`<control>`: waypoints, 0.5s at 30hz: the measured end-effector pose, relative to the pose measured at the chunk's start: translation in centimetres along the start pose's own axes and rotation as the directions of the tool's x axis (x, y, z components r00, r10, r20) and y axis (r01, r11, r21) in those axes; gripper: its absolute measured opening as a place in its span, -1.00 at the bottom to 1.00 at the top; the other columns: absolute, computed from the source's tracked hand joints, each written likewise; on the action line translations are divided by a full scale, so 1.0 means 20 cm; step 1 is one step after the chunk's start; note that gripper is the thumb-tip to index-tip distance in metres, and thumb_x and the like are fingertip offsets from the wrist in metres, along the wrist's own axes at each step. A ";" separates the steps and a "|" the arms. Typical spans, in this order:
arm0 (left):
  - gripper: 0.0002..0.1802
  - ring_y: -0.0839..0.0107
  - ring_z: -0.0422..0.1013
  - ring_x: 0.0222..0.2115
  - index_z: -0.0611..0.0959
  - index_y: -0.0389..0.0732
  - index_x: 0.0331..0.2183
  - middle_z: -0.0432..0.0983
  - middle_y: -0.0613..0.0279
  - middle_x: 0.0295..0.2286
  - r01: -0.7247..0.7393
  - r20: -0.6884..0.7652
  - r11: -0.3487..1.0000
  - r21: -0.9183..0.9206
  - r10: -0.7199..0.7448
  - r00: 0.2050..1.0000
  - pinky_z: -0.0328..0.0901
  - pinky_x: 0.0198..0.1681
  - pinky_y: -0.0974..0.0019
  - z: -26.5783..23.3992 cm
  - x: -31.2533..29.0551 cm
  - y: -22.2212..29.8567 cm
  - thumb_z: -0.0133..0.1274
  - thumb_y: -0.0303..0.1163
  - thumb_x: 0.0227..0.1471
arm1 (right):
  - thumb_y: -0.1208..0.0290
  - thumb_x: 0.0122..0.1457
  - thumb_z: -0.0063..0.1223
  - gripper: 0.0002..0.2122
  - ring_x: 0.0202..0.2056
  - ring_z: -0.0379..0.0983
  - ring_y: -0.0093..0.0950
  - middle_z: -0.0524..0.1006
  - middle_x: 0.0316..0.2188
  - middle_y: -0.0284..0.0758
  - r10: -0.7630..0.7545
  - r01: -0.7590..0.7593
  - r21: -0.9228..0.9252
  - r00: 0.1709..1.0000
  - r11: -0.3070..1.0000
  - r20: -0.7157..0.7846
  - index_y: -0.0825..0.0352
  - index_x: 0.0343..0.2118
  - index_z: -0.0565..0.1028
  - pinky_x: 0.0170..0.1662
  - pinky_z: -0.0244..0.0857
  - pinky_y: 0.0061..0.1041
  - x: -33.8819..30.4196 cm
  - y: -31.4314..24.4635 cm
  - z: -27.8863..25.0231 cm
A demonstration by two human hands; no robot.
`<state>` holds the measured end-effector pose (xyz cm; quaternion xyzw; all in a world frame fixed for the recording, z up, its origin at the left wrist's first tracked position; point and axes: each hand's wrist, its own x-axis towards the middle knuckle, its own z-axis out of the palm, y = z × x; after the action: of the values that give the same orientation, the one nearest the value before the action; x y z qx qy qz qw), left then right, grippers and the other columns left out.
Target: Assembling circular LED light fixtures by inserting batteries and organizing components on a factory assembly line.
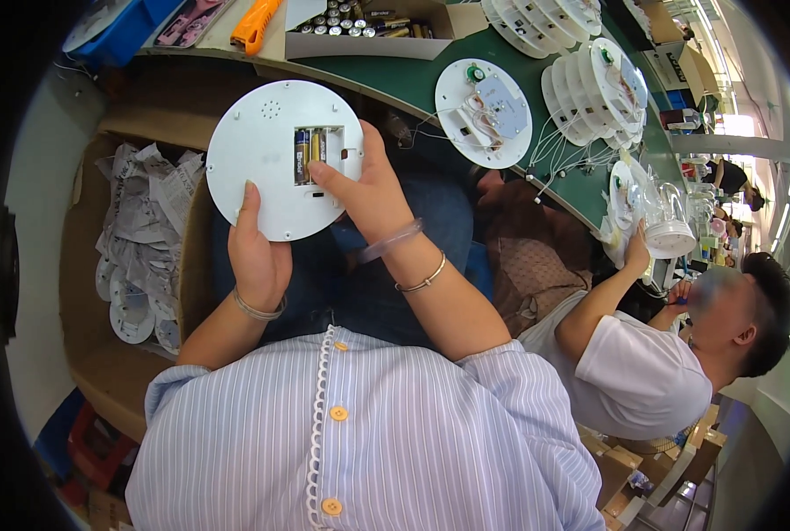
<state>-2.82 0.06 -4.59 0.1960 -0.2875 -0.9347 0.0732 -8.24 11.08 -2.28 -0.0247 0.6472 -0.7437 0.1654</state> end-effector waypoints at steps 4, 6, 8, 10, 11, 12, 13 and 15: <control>-0.56 0.41 0.23 -0.19 0.18 -0.33 -0.09 0.23 0.13 -0.18 -0.056 0.024 0.998 -0.022 0.057 0.998 0.15 -0.14 0.40 0.00 0.07 0.02 -0.23 -0.30 0.00 | 0.46 -0.11 0.05 -0.46 -0.28 0.29 -0.59 0.32 -0.26 -0.33 -0.011 0.007 -0.058 0.997 0.998 -0.071 0.30 -0.05 0.05 -0.28 0.25 -0.60 -0.03 -0.01 0.04; -0.58 0.42 0.25 -0.21 0.21 -0.33 -0.11 0.25 0.13 -0.20 -0.109 0.087 0.994 -0.012 0.110 0.990 0.16 -0.16 0.41 0.00 0.10 0.02 -0.23 -0.32 0.00 | 0.47 -0.09 0.04 -0.48 -0.24 0.26 -0.59 0.30 -0.25 -0.33 0.002 -0.006 -0.046 0.996 0.999 -0.084 0.31 -0.07 0.06 -0.23 0.21 -0.62 -0.05 -0.07 0.06; -0.59 0.42 0.24 -0.21 0.21 -0.33 -0.11 0.25 0.14 -0.19 -0.126 0.115 0.992 0.001 0.125 0.986 0.15 -0.16 0.41 0.02 0.10 0.02 -0.23 -0.33 0.00 | 0.48 -0.08 0.03 -0.49 -0.23 0.26 -0.59 0.30 -0.25 -0.33 -0.111 0.112 0.003 0.989 0.994 -0.095 0.31 -0.07 0.07 -0.21 0.20 -0.62 -0.02 -0.05 0.06; -0.59 0.42 0.24 -0.20 0.21 -0.33 -0.11 0.25 0.14 -0.19 -0.149 0.144 0.989 0.014 0.145 0.979 0.15 -0.16 0.41 0.04 0.09 0.01 -0.23 -0.33 0.00 | 0.48 -0.08 0.03 -0.51 -0.23 0.25 -0.58 0.30 -0.25 -0.33 -0.306 0.300 -0.070 0.945 0.951 -0.114 0.33 -0.08 0.07 -0.21 0.19 -0.63 0.01 -0.02 0.05; -0.58 0.42 0.23 -0.20 0.20 -0.33 -0.11 0.24 0.15 -0.19 -0.182 0.155 0.983 0.020 0.176 0.972 0.15 -0.15 0.42 0.04 0.08 0.01 -0.23 -0.33 0.00 | 0.48 -0.08 0.03 -0.51 -0.23 0.25 -0.58 0.30 -0.25 -0.33 -0.308 0.301 -0.070 0.945 0.951 -0.115 0.33 -0.08 0.07 -0.21 0.19 -0.63 0.01 -0.01 0.04; -0.58 0.43 0.23 -0.19 0.20 -0.33 -0.10 0.24 0.15 -0.19 -0.216 0.165 0.976 0.026 0.208 0.964 0.14 -0.15 0.42 0.05 0.07 0.01 -0.23 -0.33 0.01 | 0.47 -0.08 0.03 -0.50 -0.22 0.24 -0.58 0.29 -0.24 -0.33 -0.296 0.288 -0.084 0.948 0.954 -0.117 0.33 -0.07 0.07 -0.20 0.18 -0.63 0.02 -0.01 0.04; -0.58 0.43 0.23 -0.19 0.20 -0.33 -0.10 0.24 0.15 -0.19 -0.219 0.167 0.975 0.025 0.212 0.963 0.14 -0.15 0.42 0.05 0.08 0.01 -0.23 -0.33 0.01 | 0.47 -0.07 0.03 -0.49 -0.22 0.24 -0.58 0.29 -0.23 -0.33 -0.286 0.275 -0.099 0.951 0.956 -0.119 0.34 -0.06 0.06 -0.19 0.18 -0.63 0.02 -0.01 0.04; -0.56 0.43 0.22 -0.18 0.18 -0.33 -0.09 0.23 0.16 -0.18 -0.196 0.137 0.980 0.032 0.190 0.972 0.14 -0.14 0.42 0.04 0.09 0.01 -0.23 -0.32 0.01 | 0.47 -0.07 0.02 -0.49 -0.25 0.24 -0.59 0.29 -0.25 -0.33 -0.274 0.258 -0.161 0.958 0.953 -0.086 0.34 -0.06 0.06 -0.22 0.18 -0.64 0.03 -0.02 0.02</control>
<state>-4.91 -0.06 -4.46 0.1061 -0.3302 -0.9274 0.1398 -8.74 10.52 -1.82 -0.0839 0.6995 -0.7092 0.0263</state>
